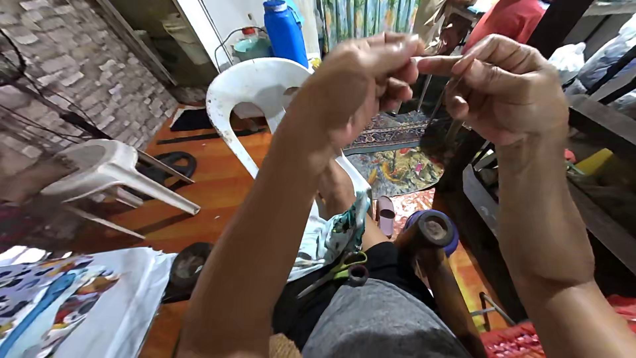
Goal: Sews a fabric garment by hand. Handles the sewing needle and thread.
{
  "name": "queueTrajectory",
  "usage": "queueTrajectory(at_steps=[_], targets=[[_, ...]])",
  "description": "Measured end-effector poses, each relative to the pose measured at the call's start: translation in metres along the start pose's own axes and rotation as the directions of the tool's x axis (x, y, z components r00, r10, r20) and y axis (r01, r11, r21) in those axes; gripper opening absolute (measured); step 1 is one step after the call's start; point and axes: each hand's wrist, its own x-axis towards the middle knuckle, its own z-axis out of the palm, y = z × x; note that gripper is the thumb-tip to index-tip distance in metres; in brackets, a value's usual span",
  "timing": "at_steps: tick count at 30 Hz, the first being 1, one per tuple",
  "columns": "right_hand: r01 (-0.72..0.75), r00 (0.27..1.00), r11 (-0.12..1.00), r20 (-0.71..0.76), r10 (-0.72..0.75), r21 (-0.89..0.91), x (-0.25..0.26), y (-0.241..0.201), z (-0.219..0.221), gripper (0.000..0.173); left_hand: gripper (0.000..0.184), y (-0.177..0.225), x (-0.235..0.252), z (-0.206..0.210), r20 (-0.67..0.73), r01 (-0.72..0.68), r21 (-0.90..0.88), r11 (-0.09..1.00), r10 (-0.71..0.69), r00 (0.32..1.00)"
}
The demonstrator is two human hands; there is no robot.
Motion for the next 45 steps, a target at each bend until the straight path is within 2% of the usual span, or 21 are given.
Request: queueTrajectory(at_steps=[5,9,13,18,25,31,35,38,45], targets=[[0.071,0.992,0.991,-0.092,-0.081,-0.115,-0.018,-0.001,0.003,0.024,0.024,0.019,0.007,-0.004,-0.099,-0.011,0.175,0.985,0.029,0.995],[0.166,0.973,0.971,-0.132,-0.189,-0.17,-0.03,0.001,0.005,0.022,0.022,0.022,0.004,-0.004,-0.189,0.036,0.339,0.94,0.03,0.982],[0.206,0.958,0.966,-0.169,-0.232,-0.157,-0.035,0.004,0.007,0.022,0.023,0.023,0.0,-0.003,-0.222,0.075,0.287,0.955,-0.009,0.975],[0.203,0.957,0.97,-0.184,-0.226,-0.137,-0.04,0.004,0.008,0.019,0.013,0.021,-0.001,-0.008,-0.24,0.02,0.289,0.957,0.052,0.969],[0.219,0.953,0.957,-0.17,-0.252,-0.189,-0.045,-0.001,0.013,0.02,0.012,0.021,-0.003,-0.013,-0.228,0.023,0.308,0.951,0.051,0.972],[0.263,0.943,0.932,-0.136,-0.303,-0.251,-0.051,-0.005,0.018,0.019,0.026,0.024,-0.004,-0.015,-0.222,0.039,0.294,0.955,0.029,0.975],[0.3,0.931,0.914,-0.125,-0.342,-0.272,-0.054,-0.006,0.019,0.017,0.014,0.026,-0.004,-0.018,-0.206,0.032,0.277,0.96,0.027,0.978],[0.322,0.925,0.904,-0.111,-0.363,-0.28,-0.057,-0.007,0.022,0.017,0.015,0.028,-0.004,-0.017,-0.219,0.045,0.292,0.955,0.021,0.975],[0.325,0.943,0.851,0.069,-0.326,-0.414,-0.061,-0.012,0.043,0.013,0.023,0.032,-0.004,-0.011,-0.185,0.097,0.299,0.949,-0.042,0.982]])
